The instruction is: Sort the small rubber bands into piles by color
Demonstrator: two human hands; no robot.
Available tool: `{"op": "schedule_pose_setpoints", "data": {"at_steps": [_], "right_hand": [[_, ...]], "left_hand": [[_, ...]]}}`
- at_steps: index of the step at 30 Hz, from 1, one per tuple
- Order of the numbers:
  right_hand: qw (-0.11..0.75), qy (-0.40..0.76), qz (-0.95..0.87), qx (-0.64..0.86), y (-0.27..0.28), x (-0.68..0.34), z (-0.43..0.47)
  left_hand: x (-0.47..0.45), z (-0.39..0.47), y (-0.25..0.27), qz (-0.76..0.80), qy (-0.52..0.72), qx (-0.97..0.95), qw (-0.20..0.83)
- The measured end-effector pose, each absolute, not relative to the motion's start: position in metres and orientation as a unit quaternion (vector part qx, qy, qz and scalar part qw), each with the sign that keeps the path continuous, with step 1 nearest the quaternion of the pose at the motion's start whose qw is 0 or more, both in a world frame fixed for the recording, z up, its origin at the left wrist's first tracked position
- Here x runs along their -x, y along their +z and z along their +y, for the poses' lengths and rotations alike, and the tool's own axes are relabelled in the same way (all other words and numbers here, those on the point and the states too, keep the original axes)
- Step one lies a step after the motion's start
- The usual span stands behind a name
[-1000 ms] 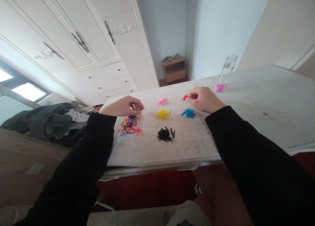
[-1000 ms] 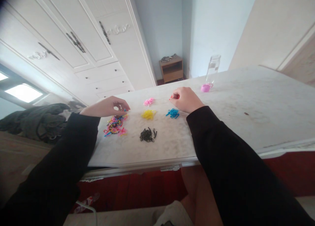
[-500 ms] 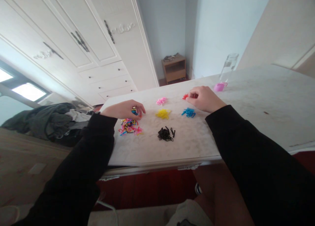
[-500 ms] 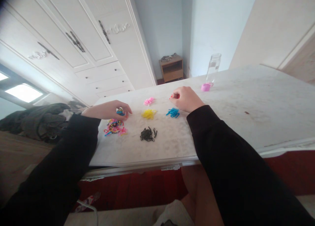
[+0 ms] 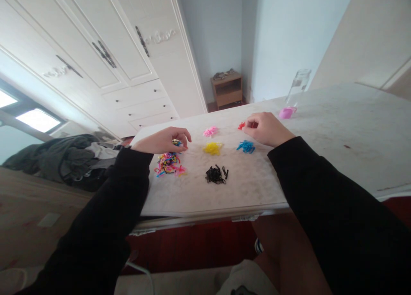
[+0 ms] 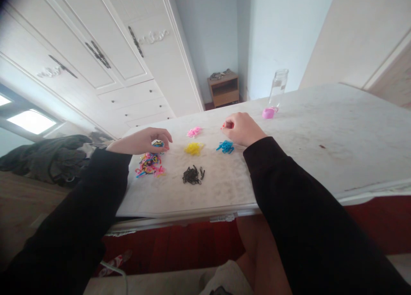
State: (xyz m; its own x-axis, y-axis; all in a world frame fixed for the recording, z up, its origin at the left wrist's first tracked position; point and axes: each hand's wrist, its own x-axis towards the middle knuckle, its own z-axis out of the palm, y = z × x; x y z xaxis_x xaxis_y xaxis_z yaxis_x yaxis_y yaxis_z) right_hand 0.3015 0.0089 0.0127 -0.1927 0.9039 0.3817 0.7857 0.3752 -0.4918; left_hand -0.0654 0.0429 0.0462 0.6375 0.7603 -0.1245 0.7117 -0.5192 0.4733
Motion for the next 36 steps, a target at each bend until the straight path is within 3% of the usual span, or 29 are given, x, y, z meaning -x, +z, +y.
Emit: {"op": "schedule_pose_setpoints", "data": {"at_steps": [6,36], "right_hand": [[0.317,0.095,-0.768,0.549,0.013,-0.301,0.008],[0.296,0.119,-0.780,0.538,0.012,-0.301,0.006]], "left_hand": [[0.061,0.041,0.041,0.423,0.116,-0.848,0.299],[0.042,0.030,0.037,0.411,0.040,-0.861,0.298]]}}
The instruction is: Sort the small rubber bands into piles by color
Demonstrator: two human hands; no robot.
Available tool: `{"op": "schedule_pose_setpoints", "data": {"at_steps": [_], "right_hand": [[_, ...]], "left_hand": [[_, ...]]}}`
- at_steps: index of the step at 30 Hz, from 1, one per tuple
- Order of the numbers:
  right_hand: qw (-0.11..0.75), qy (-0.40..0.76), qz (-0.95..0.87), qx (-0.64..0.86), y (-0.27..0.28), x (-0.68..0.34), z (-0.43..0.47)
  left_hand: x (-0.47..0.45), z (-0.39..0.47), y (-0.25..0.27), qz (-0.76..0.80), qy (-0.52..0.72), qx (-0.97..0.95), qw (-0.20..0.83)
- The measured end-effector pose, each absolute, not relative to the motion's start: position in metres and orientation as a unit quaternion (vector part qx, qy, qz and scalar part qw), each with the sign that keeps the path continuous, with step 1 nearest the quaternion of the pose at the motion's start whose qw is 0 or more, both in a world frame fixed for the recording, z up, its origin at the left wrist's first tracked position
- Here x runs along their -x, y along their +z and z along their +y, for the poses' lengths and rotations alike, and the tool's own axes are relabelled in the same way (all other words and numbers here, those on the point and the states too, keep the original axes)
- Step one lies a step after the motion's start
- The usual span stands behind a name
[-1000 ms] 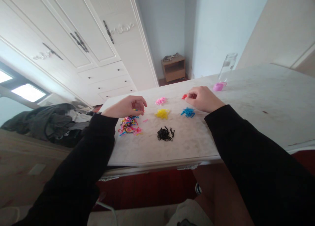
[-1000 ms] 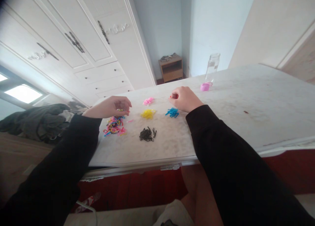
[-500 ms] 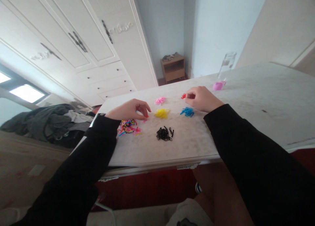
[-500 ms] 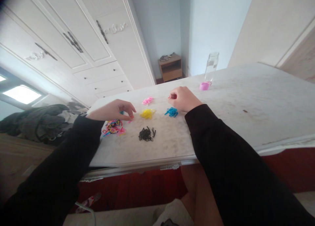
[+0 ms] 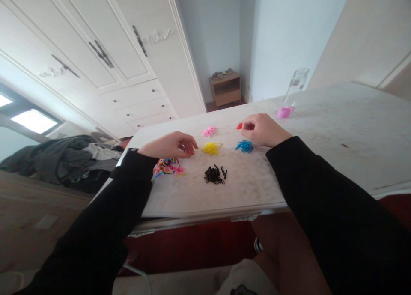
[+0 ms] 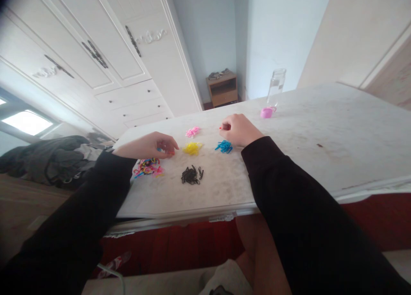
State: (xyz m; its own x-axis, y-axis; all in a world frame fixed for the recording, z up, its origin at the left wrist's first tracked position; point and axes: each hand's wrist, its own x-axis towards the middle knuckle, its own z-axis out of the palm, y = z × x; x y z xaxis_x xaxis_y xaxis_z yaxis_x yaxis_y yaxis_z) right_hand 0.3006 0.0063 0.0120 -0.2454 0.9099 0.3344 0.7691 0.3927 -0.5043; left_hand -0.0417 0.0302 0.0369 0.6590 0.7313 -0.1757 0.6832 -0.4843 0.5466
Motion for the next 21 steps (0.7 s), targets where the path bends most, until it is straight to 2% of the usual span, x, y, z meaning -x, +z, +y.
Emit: {"op": "schedule_pose_setpoints", "data": {"at_steps": [6,12,17,21], "right_hand": [[0.296,0.116,-0.783,0.534,0.012,-0.299,0.006],[0.307,0.122,-0.784,0.525,0.012,-0.298,0.008],[0.408,0.153,-0.815,0.383,0.017,-0.281,-0.004],[0.415,0.239,-0.842,0.248,0.018,-0.259,-0.021]], "left_hand": [[0.044,0.032,0.030,0.397,0.063,-0.857,0.322],[0.034,0.026,0.026,0.373,0.180,-0.824,0.385],[0.010,0.010,0.026,0.362,0.279,-0.766,0.452],[-0.006,-0.002,0.026,0.354,0.319,-0.726,0.496]]}}
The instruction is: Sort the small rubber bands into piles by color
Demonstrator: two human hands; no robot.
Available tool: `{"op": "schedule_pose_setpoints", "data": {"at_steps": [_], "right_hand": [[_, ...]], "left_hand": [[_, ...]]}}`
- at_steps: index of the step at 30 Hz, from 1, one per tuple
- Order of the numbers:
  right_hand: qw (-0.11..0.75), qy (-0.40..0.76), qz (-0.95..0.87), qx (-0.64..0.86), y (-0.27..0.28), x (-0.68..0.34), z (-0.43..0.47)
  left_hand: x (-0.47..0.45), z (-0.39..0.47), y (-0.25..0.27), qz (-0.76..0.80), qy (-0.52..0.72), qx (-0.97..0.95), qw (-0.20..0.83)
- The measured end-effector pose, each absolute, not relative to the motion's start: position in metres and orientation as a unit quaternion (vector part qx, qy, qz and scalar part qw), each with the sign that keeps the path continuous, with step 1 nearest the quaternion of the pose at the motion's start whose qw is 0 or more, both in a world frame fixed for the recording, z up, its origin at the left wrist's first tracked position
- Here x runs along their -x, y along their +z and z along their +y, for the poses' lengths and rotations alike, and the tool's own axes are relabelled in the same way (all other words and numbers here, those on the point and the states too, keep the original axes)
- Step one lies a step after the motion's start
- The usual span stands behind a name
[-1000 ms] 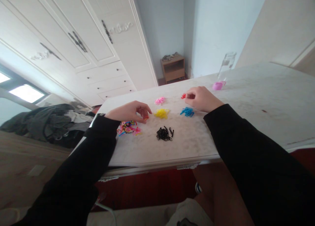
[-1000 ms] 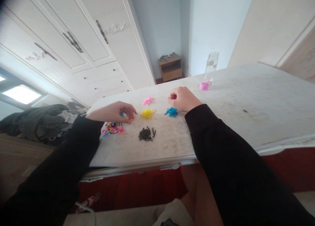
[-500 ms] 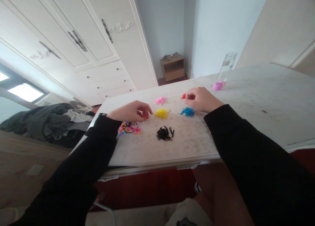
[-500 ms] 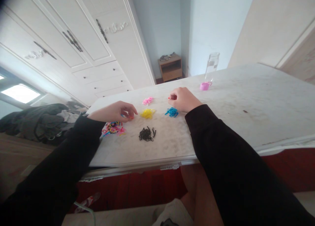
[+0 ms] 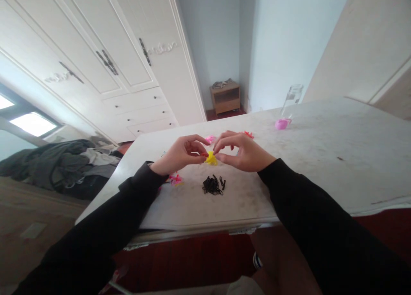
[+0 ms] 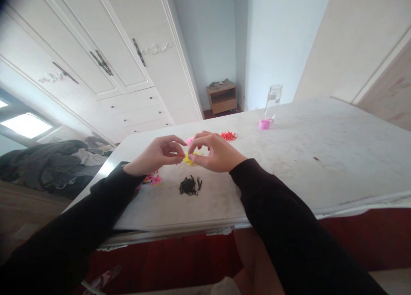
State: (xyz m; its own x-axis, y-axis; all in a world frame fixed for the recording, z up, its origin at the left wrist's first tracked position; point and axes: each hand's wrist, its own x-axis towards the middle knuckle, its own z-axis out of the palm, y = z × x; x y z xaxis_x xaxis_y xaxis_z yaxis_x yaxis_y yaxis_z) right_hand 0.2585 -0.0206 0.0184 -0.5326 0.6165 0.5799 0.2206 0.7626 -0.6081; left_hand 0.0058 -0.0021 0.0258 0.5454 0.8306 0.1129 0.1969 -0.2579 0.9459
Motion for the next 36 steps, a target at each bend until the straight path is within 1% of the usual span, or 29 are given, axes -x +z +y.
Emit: {"op": "schedule_pose_setpoints", "data": {"at_steps": [2,5,11,16,18,21,23,25,32,36], "right_hand": [[0.403,0.278,-0.845,0.216,0.017,-0.252,-0.025],[0.386,0.299,-0.847,0.208,0.016,-0.250,-0.026],[0.366,0.273,-0.861,0.224,0.013,-0.250,-0.027],[0.379,0.267,-0.853,0.238,0.012,-0.250,-0.023],[0.404,0.260,-0.831,0.279,0.011,-0.259,-0.013],[0.444,0.197,-0.757,0.438,0.008,-0.285,0.010],[0.440,0.147,-0.702,0.541,0.004,-0.303,0.023],[0.434,0.120,-0.666,0.595,0.001,-0.315,0.030],[0.410,0.111,-0.655,0.625,-0.006,-0.317,0.028],[0.422,0.106,-0.664,0.608,-0.007,-0.316,0.028]], "left_hand": [[-0.009,-0.005,0.025,0.348,0.319,-0.720,0.509],[-0.008,-0.006,0.024,0.350,0.326,-0.717,0.508],[-0.006,-0.005,0.023,0.371,0.335,-0.715,0.489],[-0.006,-0.005,0.021,0.369,0.337,-0.710,0.496],[-0.006,-0.004,0.021,0.370,0.350,-0.702,0.497],[-0.005,-0.002,0.019,0.379,0.371,-0.692,0.490],[-0.004,0.000,0.017,0.383,0.380,-0.683,0.493],[-0.003,0.003,0.015,0.384,0.394,-0.668,0.501],[-0.005,0.008,0.011,0.377,0.437,-0.618,0.533],[-0.007,0.006,0.011,0.368,0.433,-0.618,0.543]]}}
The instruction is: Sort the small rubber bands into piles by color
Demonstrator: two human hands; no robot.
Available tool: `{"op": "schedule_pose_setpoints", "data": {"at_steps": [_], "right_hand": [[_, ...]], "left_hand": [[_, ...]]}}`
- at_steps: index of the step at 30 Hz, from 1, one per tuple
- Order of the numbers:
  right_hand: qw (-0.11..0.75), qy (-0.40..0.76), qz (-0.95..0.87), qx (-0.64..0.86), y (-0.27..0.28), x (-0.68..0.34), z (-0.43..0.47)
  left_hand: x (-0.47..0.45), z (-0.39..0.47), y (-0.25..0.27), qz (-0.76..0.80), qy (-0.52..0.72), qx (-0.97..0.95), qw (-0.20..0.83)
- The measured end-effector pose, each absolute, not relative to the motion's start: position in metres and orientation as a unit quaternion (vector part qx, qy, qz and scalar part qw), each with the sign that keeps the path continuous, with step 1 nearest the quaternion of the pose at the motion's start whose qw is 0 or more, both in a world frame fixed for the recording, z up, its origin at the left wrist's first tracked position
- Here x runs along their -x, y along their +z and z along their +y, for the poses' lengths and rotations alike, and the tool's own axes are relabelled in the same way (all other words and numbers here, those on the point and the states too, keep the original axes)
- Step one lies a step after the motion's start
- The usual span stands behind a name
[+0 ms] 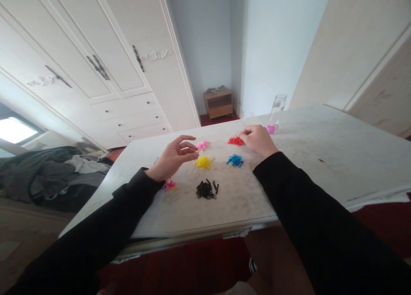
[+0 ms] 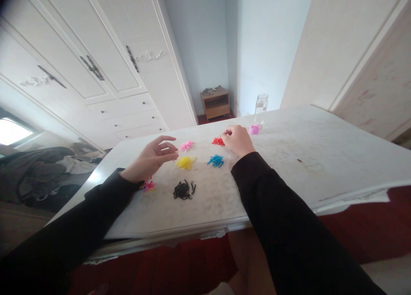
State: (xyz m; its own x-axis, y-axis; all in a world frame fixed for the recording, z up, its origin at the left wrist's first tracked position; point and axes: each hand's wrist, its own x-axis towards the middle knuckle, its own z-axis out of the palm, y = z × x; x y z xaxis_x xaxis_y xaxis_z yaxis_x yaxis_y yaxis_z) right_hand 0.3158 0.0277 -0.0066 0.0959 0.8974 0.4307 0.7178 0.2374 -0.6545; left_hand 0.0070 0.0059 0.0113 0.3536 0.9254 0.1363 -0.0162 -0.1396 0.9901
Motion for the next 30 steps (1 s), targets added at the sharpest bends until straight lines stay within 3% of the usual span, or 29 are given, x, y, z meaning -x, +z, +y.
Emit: {"op": "schedule_pose_setpoints", "data": {"at_steps": [16,30], "right_hand": [[0.408,0.122,-0.849,0.312,0.001,-0.259,-0.007],[0.370,0.135,-0.879,0.270,-0.002,-0.248,-0.010]], "left_hand": [[-0.008,0.003,0.008,0.353,0.423,-0.654,0.518],[-0.012,-0.001,0.009,0.334,0.396,-0.684,0.514]]}}
